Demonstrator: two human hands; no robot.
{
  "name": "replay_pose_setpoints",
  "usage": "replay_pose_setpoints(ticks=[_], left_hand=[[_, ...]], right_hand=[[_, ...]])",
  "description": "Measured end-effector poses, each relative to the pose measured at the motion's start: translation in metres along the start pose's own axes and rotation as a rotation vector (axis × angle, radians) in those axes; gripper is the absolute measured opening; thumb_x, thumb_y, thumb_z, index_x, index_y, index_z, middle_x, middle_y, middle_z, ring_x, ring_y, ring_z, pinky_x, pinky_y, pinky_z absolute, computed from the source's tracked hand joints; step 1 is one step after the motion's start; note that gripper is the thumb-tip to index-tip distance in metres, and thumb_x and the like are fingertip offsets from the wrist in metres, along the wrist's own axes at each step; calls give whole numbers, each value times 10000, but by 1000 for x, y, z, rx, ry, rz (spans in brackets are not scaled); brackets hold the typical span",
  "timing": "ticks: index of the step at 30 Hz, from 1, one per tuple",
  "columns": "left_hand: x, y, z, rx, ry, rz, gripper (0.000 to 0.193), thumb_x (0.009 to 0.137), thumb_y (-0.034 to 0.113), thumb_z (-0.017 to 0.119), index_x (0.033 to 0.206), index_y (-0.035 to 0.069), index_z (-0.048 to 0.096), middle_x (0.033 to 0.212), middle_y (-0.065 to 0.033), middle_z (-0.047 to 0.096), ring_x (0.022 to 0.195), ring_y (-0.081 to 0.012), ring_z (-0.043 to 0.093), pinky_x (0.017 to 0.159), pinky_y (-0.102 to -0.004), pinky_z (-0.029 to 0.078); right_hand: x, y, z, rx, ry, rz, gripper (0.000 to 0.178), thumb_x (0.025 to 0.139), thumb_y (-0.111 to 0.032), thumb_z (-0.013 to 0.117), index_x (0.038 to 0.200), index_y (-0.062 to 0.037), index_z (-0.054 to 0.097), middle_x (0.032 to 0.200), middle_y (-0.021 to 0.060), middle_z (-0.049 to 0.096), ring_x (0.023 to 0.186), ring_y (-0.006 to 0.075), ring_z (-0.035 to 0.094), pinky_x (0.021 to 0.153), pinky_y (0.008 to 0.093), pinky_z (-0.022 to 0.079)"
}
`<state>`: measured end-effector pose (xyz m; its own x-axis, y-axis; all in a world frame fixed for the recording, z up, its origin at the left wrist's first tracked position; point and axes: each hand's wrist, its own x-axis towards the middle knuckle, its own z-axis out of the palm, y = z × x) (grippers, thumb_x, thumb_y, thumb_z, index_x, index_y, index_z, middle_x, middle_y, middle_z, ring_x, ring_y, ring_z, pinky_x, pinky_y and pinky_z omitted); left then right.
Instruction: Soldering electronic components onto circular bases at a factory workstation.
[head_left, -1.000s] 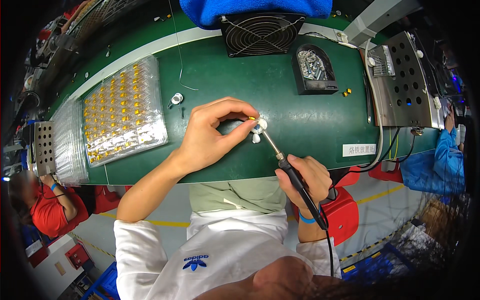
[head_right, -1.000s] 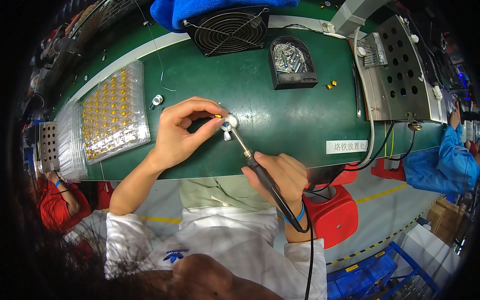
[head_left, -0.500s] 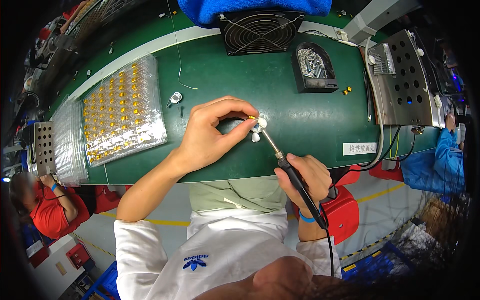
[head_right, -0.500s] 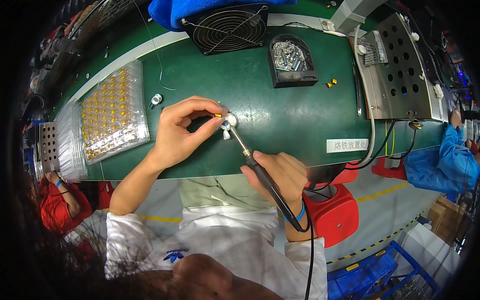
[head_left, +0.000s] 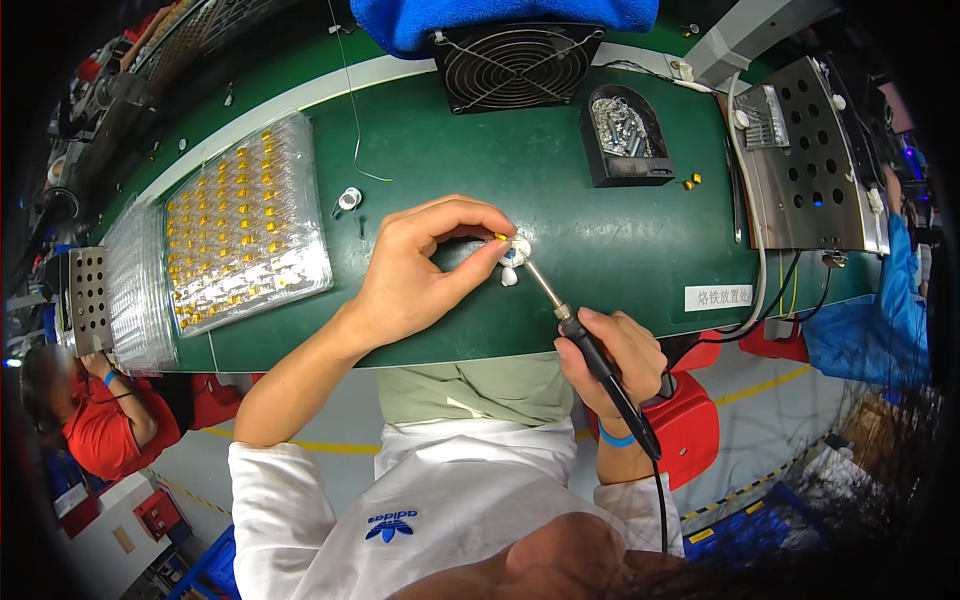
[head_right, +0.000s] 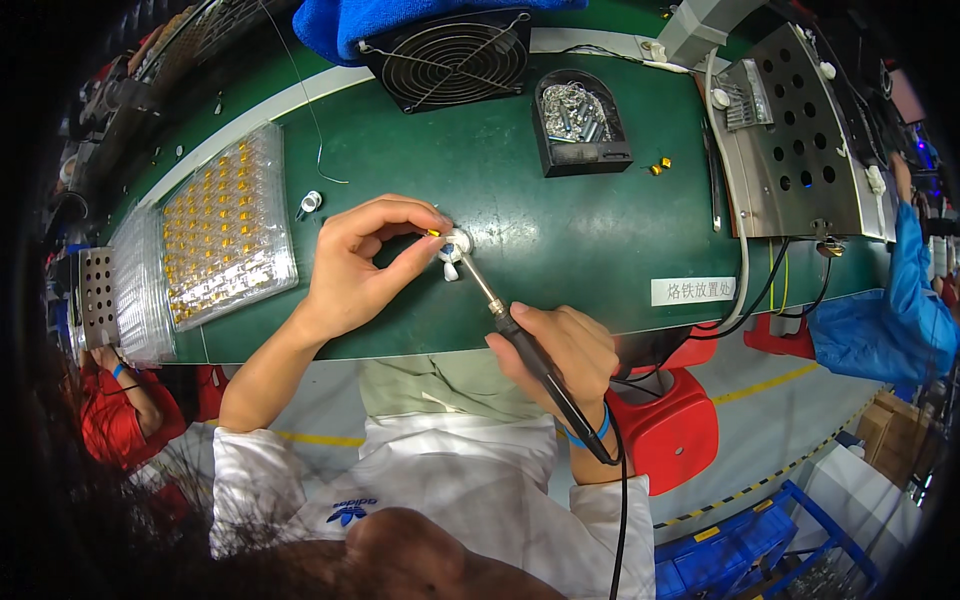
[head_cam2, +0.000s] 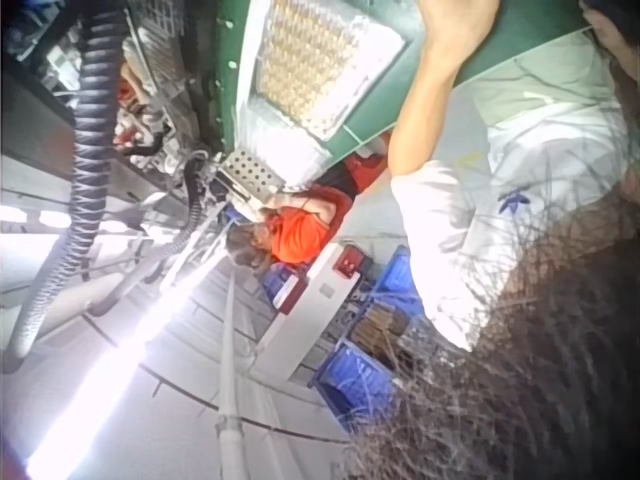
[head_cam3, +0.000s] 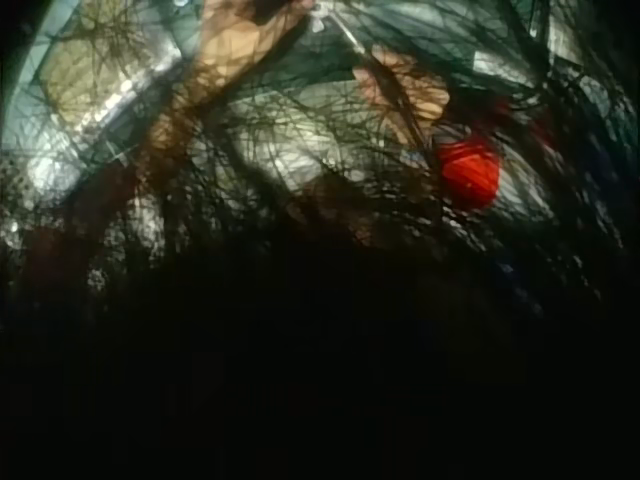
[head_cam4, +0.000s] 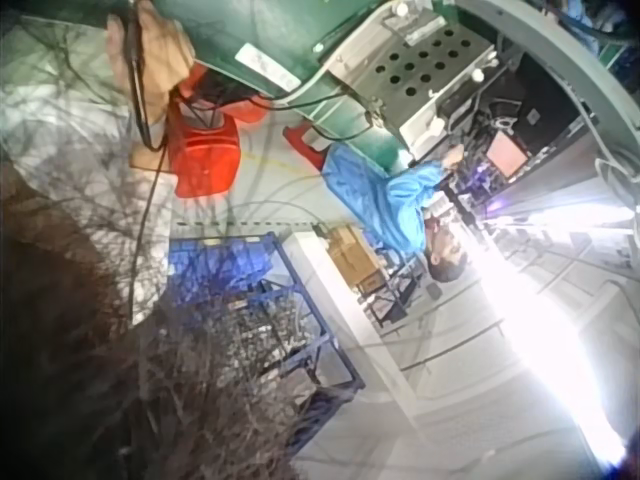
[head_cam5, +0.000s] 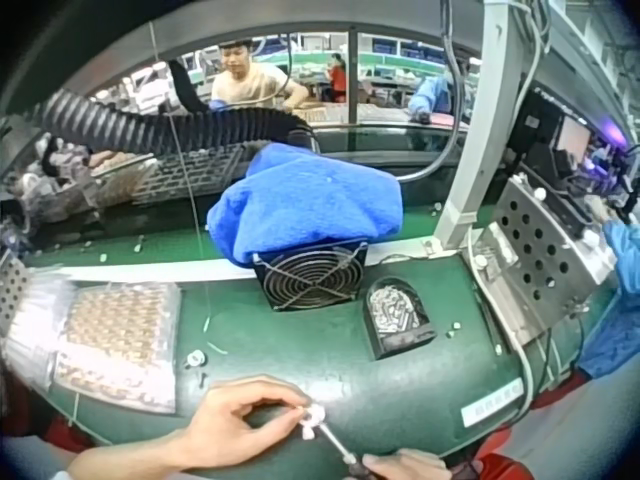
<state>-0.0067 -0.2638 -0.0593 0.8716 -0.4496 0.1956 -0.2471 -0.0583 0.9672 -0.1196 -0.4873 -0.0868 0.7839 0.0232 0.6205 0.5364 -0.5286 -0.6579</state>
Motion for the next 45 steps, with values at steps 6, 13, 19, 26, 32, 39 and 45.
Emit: replay_pose_setpoints(ticks=[6,13,19,26,32,39,45], left_hand=[[0,-1,0,37,-2,20,165,896,-50,729,1061,-39,723,1054,-121,732,944,-179,719,864,-290,590],[0,-1,-1,55,-4,19,164,892,-52,732,1055,-42,720,1053,-123,734,939,-182,721,856,-292,591],[1,-1,-1,52,-2,37,162,890,-54,729,1051,-42,720,1053,-121,735,941,-185,721,854,-293,589],[-1,-2,-2,59,-9,33,166,889,-54,726,1055,-43,719,1062,-127,734,944,-189,721,860,-296,587],[0,2,-1,-36,-46,-29,206,889,-76,689,1090,-36,717,1088,-130,730,1010,-192,709,934,-308,562],[0,1,-2,-5,-66,-13,242,873,-96,673,1102,-32,720,1095,-132,735,1027,-202,711,945,-310,557],[-1,0,-2,17,-70,1,244,869,-91,678,1100,-26,723,1087,-131,740,1010,-205,717,933,-315,562]], right_hand=[[4,-2,2,-7,-16,-11,350,796,-61,842,1080,70,685,712,112,684,547,224,622,519,303,471],[5,-2,3,-5,-11,-27,358,783,-62,853,1073,72,690,688,106,660,527,226,604,500,306,452],[3,0,2,-11,-6,-30,349,826,-96,839,1091,71,684,701,113,677,532,228,613,500,309,459],[-2,1,-1,-7,-9,-8,345,878,-137,816,1117,61,667,755,132,727,572,233,656,535,306,502],[-2,-2,-5,13,-6,51,330,875,-127,813,1107,55,664,769,139,735,619,237,684,572,305,527],[1,-2,-4,12,-41,30,332,851,-88,813,1108,66,670,769,125,729,597,236,659,555,306,504],[1,-1,-3,19,-51,13,343,830,-69,821,1106,73,674,760,123,718,567,232,632,535,309,483]])
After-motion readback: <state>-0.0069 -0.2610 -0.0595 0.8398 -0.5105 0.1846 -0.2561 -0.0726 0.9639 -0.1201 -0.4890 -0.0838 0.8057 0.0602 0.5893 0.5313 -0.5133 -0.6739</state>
